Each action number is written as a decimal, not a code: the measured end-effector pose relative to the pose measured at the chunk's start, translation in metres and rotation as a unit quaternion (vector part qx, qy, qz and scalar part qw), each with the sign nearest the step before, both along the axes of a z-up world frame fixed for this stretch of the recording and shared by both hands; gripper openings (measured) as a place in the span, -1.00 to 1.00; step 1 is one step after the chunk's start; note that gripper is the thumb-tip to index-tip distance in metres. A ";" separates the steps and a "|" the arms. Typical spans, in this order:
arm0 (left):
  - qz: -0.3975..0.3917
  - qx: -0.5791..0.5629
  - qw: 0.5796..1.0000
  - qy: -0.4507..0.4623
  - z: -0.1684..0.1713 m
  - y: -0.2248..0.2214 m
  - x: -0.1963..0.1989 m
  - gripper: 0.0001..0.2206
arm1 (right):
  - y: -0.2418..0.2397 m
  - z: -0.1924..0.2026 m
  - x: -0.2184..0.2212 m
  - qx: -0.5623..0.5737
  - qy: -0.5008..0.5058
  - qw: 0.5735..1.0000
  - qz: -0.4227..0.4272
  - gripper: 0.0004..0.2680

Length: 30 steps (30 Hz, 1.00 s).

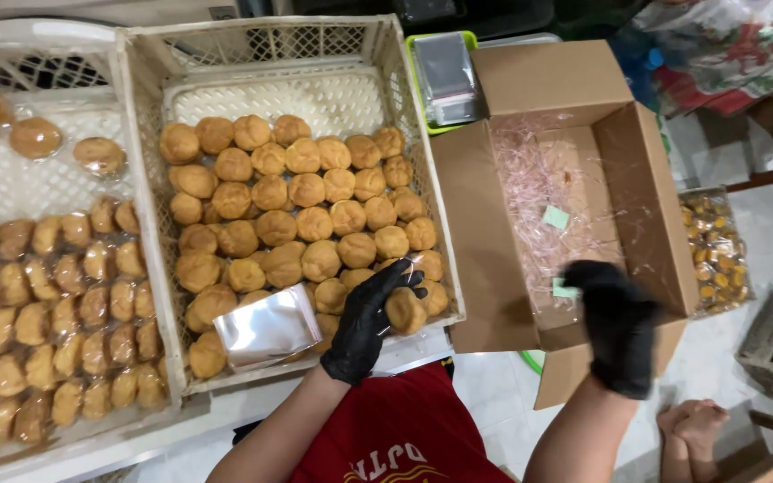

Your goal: Picking up individual pastries from a crate and placing them into small plastic bags for packaging.

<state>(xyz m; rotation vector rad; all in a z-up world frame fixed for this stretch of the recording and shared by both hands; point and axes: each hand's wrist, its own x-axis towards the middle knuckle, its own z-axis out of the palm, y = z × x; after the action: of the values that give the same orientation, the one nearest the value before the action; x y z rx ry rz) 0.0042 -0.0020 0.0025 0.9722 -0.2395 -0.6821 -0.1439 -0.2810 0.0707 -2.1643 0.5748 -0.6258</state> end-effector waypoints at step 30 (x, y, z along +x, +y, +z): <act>-0.097 -0.027 0.994 -0.033 -0.001 0.099 0.047 -0.69 | 0.121 -0.114 0.071 0.496 -0.009 0.818 0.290 -0.80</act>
<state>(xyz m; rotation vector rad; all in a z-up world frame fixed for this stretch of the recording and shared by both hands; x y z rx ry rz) 0.0510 0.0971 0.0018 0.9282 -0.4129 -0.8175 -0.0725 -0.1602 -0.0431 -1.2040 0.1206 0.0385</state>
